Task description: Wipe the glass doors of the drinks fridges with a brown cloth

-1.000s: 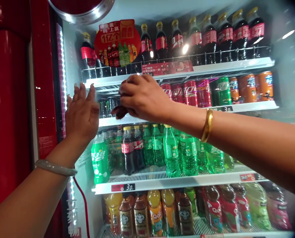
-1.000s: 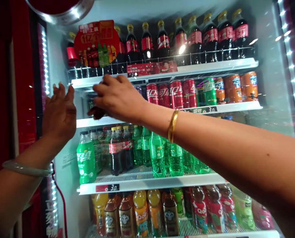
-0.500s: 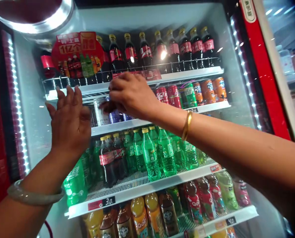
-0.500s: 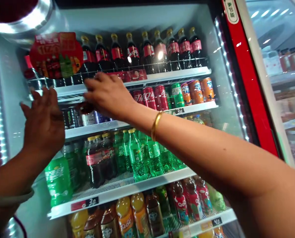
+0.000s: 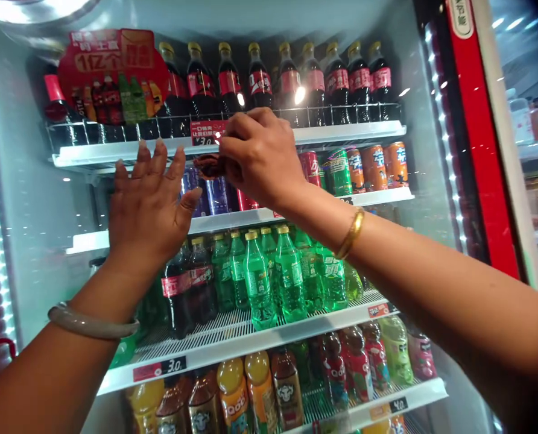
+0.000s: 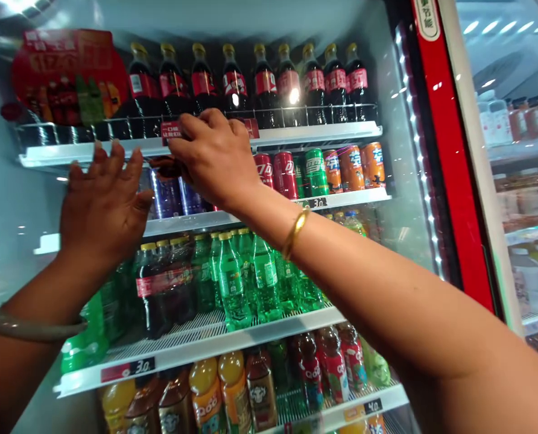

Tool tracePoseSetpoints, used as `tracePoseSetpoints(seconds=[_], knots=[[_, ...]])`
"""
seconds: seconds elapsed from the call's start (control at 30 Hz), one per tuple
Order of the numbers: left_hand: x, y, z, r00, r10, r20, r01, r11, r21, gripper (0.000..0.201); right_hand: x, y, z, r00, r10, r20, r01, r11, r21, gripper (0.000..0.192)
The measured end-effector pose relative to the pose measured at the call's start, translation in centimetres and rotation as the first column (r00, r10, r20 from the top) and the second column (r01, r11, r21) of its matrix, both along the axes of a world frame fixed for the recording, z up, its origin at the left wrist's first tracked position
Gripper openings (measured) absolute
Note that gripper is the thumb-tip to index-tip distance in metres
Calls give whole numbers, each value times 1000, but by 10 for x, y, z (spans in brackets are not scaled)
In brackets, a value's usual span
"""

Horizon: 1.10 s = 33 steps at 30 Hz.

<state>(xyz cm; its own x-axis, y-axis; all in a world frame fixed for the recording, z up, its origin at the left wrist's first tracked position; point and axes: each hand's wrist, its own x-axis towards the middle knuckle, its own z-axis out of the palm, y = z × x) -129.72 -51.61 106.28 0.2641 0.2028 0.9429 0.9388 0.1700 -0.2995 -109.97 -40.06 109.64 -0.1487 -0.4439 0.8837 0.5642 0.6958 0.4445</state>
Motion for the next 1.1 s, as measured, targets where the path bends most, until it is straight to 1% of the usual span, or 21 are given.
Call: tracePoseSetpoints(seconds=[0.07,0.13,0.2,0.27,0.33,0.37,0.43,0.5,0.57,0.6,0.67,0.7,0.73,0.77,0.83,0.9,0.93,1.0,1.03,1.1], knots=[[1,0,0,1000,-1,18,1,1000,0,85,-10,-5,-6,1000,18,-12,-17,1000,9,29],[2,0,1,1000,-5,17,5,1000,-2,83,-6,-7,-17,997,7,80,-12,998,62,32],[2,-1,1,1000,0,16,0,1000,-12,81,13,-1,-27,979,-21,201,-6,991,131,34],[1,-1,1,1000,5,17,-5,1000,-22,79,34,9,-27,967,-42,250,-1,986,169,33],[1,0,2,1000,4,17,-3,1000,-28,77,45,18,-18,985,-47,166,23,989,143,29],[0,0,2,1000,1,16,0,1000,-30,77,43,20,-12,995,-41,92,29,992,121,27],[0,0,2,1000,-2,18,2,1000,-24,75,31,18,-3,999,-13,-46,17,996,91,25],[1,0,1,1000,3,20,-3,1000,-15,73,17,12,-3,993,31,-110,-21,995,94,24],[2,0,0,1000,10,20,-10,1000,-8,72,14,8,-11,997,56,-60,-50,994,100,26],[2,0,-1,1000,13,19,-12,1000,-7,72,19,8,-16,998,58,-1,-57,993,101,27],[4,0,-2,999,19,26,-19,1000,-12,73,38,13,-22,988,27,149,-44,993,110,30],[5,0,-2,999,23,33,-22,1000,-15,73,48,17,-23,979,-2,205,-23,993,119,31],[6,0,-3,999,25,42,-25,1000,-18,73,57,22,-20,975,-31,221,3,992,124,31],[8,0,-3,998,27,53,-26,999,-20,73,62,25,-16,980,-51,194,28,992,121,30],[12,1,-3,996,28,85,-26,999,-23,70,59,28,-4,997,-53,59,48,996,81,26],[16,2,-2,991,30,129,-27,999,-27,68,43,25,4,997,-15,-75,18,999,42,23],[18,3,-2,988,33,151,-29,999,-31,68,35,21,4,995,-3,-95,6,999,38,23],[24,4,-3,981,41,188,-35,999,-36,70,25,13,-4,999,-17,-31,19,998,61,27],[27,4,-4,978,42,202,-35,999,-40,72,27,10,-11,999,-42,35,39,996,81,30],[35,4,-7,974,25,223,-15,999,-45,74,42,10,-24,975,-117,188,95,988,118,36]])
